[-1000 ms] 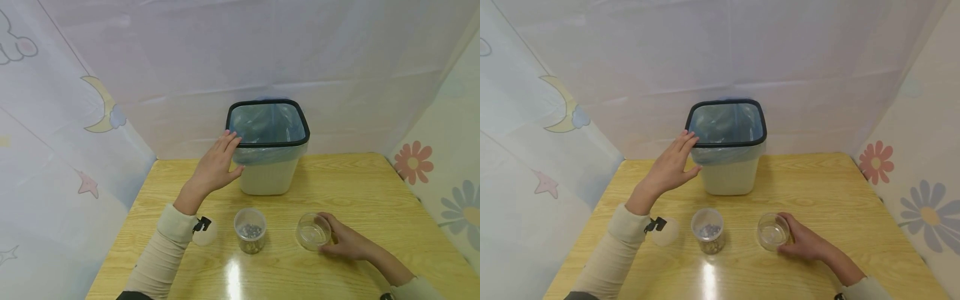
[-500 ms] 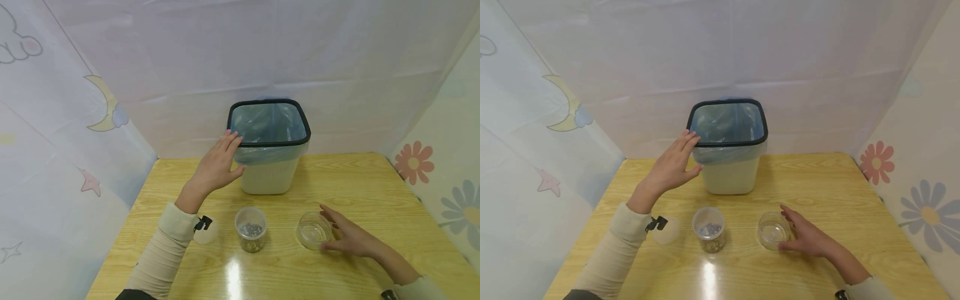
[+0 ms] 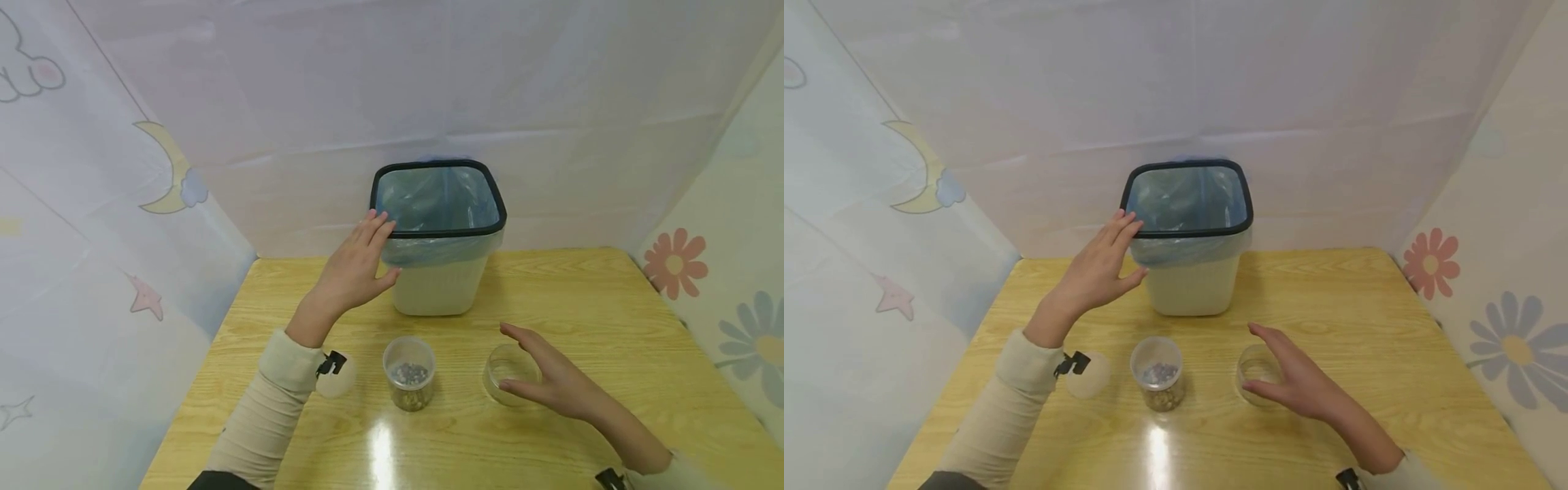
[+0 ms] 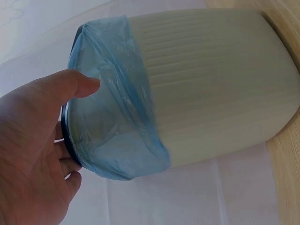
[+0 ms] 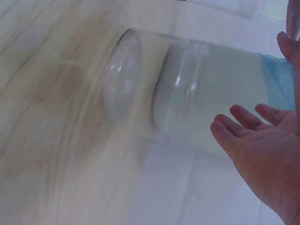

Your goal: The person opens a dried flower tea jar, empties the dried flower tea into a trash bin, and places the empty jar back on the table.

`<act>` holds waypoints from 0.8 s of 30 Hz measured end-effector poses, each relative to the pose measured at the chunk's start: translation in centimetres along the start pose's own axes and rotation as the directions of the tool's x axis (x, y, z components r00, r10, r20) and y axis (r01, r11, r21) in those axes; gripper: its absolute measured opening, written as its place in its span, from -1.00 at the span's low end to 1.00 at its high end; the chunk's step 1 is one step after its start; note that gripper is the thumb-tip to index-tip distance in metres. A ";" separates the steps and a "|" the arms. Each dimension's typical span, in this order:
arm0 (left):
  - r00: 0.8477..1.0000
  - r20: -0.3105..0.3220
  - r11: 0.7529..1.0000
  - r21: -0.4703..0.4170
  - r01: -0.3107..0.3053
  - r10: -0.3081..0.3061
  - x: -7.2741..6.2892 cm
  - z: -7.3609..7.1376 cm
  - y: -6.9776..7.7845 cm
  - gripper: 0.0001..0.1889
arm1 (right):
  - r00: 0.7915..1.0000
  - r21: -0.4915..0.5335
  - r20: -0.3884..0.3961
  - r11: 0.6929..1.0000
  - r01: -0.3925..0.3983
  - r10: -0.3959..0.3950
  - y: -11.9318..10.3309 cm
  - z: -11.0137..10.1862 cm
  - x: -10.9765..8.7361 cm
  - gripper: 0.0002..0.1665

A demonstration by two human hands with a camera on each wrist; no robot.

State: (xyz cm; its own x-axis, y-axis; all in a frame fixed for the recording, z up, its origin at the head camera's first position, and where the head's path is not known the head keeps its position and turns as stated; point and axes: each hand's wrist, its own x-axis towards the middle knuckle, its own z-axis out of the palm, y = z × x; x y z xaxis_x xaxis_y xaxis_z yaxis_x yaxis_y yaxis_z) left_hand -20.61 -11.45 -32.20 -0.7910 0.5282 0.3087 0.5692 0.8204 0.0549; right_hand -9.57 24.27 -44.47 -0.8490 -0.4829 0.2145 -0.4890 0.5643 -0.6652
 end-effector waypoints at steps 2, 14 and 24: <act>1.000 0.002 1.000 0.000 0.003 -0.003 0.0 0.0 0.0 -0.14 | 1.000 0.012 0.001 1.000 0.006 -0.006 -0.5 0.3 0.3 0.01; 0.999 0.025 1.000 -0.007 0.024 -0.023 0.1 -0.1 -0.1 -0.14 | 0.997 0.110 0.045 0.993 0.052 -0.057 -2.2 2.4 2.5 -0.02; 0.999 0.026 0.999 -0.016 0.036 -0.035 0.4 0.3 0.0 -0.12 | 0.991 0.227 0.086 0.970 0.083 -0.105 -3.1 5.0 4.0 -0.03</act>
State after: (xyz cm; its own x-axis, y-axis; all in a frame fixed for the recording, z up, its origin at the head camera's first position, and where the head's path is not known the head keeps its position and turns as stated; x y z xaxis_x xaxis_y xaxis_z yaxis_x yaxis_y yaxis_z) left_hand -20.94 -11.15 -32.40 -0.8163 0.5044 0.2815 0.5440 0.8352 0.0809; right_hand -10.46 17.22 -45.10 -0.7725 -0.5954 0.2206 -0.4997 0.3558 -0.7897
